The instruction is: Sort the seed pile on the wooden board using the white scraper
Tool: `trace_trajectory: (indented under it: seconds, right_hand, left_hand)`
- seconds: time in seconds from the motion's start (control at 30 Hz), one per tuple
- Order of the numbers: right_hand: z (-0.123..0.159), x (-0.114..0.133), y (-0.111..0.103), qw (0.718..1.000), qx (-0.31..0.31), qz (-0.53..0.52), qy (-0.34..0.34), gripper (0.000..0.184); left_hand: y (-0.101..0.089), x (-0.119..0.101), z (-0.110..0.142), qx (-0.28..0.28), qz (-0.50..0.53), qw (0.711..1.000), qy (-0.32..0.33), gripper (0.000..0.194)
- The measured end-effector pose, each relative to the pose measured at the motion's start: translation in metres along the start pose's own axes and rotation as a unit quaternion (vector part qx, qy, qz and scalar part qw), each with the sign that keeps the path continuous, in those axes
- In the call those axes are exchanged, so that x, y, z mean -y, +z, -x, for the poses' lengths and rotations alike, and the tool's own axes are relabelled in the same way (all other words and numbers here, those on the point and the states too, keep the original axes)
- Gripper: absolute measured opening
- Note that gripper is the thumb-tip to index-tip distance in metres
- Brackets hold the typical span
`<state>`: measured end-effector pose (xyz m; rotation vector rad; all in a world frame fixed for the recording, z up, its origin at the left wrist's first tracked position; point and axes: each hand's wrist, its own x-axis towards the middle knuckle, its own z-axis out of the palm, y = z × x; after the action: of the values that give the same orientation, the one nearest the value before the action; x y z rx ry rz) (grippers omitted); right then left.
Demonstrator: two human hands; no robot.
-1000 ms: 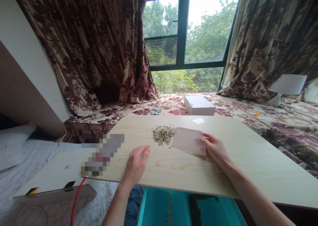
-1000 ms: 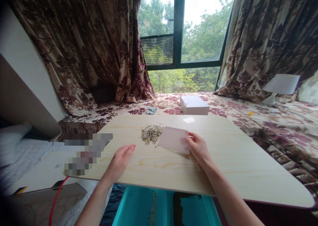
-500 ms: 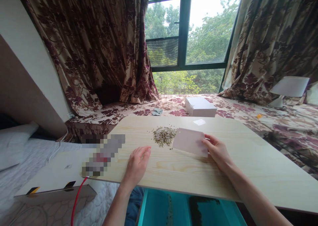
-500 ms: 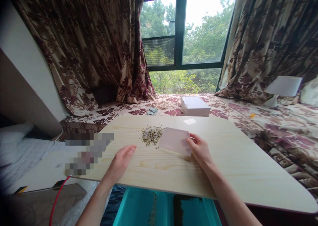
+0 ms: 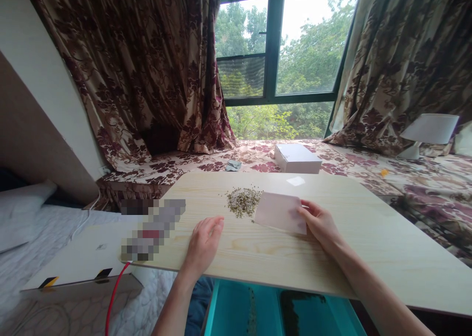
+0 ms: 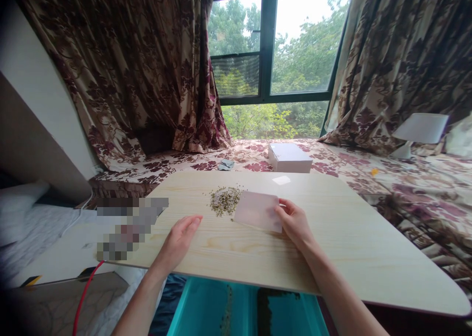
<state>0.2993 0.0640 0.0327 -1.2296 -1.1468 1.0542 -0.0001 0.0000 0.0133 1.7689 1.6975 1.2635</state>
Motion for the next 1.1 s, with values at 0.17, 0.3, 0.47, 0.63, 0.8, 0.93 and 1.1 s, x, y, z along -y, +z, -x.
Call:
trace_trajectory:
  seconds: [0.17, 0.3, 0.47, 0.63, 0.8, 0.93, 1.1]
  right_hand:
    - [-0.002, -0.002, -0.001, 1.000, -0.002, 0.017, -0.018, 0.043]
    - [0.000, 0.000, 0.001, 1.000, 0.009, 0.009, -0.018, 0.046]
    - [0.000, 0.003, 0.005, 0.999, 0.027, 0.011, -0.030, 0.048]
    - [-0.007, 0.010, 0.008, 0.996, 0.059, 0.014, -0.060, 0.046]
    - [-0.015, 0.020, 0.013, 0.990, 0.119, 0.031, -0.074, 0.041]
    - [-0.018, 0.022, 0.015, 0.990, 0.125, 0.028, -0.065, 0.039]
    - [-0.019, 0.024, 0.014, 0.989, 0.130, 0.035, -0.065, 0.039]
  left_hand:
    - [0.000, 0.000, 0.000, -0.006, 0.006, 1.000, 0.004, 0.034]
    - [0.000, 0.000, 0.000, -0.003, 0.004, 1.000, 0.003, 0.034]
    - [0.000, 0.001, 0.000, -0.003, -0.002, 1.000, 0.005, 0.034]
    - [0.000, 0.001, 0.000, -0.001, -0.001, 1.000, 0.006, 0.033]
    - [-0.001, 0.002, 0.000, -0.002, 0.001, 1.000, 0.001, 0.033]
    - [-0.001, 0.003, -0.001, 0.000, 0.003, 1.000, 0.005, 0.033]
    - [-0.001, 0.003, -0.001, 0.001, 0.005, 1.000, 0.004, 0.034]
